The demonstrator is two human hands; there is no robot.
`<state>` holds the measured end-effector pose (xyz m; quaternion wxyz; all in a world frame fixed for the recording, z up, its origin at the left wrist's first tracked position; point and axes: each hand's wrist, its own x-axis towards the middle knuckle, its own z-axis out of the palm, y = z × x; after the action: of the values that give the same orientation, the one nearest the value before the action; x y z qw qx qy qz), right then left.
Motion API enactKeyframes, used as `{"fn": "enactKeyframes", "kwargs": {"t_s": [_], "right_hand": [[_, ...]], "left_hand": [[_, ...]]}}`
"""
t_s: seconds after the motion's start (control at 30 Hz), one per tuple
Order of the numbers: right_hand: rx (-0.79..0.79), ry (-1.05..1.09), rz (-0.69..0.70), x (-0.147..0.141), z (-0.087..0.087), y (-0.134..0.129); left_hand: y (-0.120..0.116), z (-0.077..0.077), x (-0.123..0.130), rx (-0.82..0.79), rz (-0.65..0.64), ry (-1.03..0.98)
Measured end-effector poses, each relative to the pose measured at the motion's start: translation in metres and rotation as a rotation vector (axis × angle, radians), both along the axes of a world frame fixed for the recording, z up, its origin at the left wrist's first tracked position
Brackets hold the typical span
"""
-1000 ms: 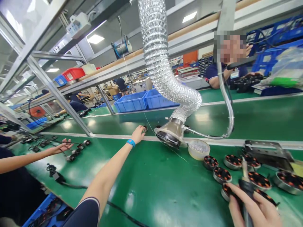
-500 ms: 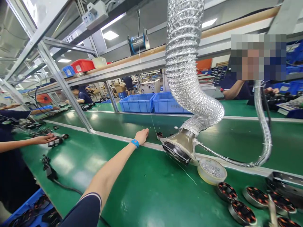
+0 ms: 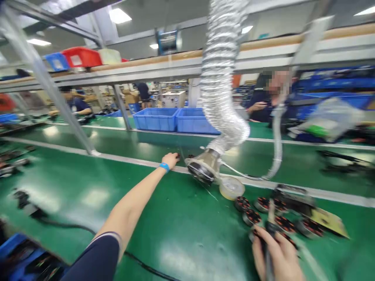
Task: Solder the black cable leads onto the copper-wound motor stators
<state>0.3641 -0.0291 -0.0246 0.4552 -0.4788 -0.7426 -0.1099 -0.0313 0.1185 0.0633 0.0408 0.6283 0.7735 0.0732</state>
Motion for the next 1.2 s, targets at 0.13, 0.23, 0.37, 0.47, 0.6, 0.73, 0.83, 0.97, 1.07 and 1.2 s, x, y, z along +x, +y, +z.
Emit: {"fn": "enactKeyframes", "kwargs": {"t_s": [0.13,0.23,0.37,0.47,0.6,0.73,0.83,0.97,1.07,1.2], "right_hand": [[0.078,-0.041,0.011,-0.013,0.001,-0.021],[0.039,0.022,-0.003,-0.015,0.003,-0.022],[-0.004,0.060,-0.010,-0.015,0.001,-0.027],[0.014,0.091,0.004,-0.016,0.001,-0.031],[0.089,0.152,0.007,-0.014,0.008,-0.035],[0.160,0.195,-0.036,-0.008,0.014,-0.040],[0.153,0.219,-0.034,-0.003,0.016,-0.044],[0.154,0.228,-0.026,-0.001,0.017,-0.047],[0.134,0.245,-0.015,-0.003,0.016,-0.048],[0.102,0.247,0.004,-0.006,0.013,-0.048]], "left_hand": [[-0.045,0.013,-0.002,0.044,-0.062,0.066],[-0.079,-0.003,-0.018,0.129,-0.137,0.187],[-0.138,-0.037,-0.016,0.085,-0.352,0.275],[-0.180,-0.053,0.024,-0.045,-0.467,0.257],[-0.196,-0.057,0.106,-0.097,-0.656,0.195],[-0.178,-0.050,0.181,-0.003,-0.737,0.123],[-0.165,-0.044,0.211,0.071,-0.798,0.023],[-0.163,-0.042,0.193,0.261,-0.848,-0.096],[-0.161,-0.046,0.137,0.454,-0.763,-0.206],[-0.135,-0.049,0.042,0.618,-0.236,-0.361]]}}
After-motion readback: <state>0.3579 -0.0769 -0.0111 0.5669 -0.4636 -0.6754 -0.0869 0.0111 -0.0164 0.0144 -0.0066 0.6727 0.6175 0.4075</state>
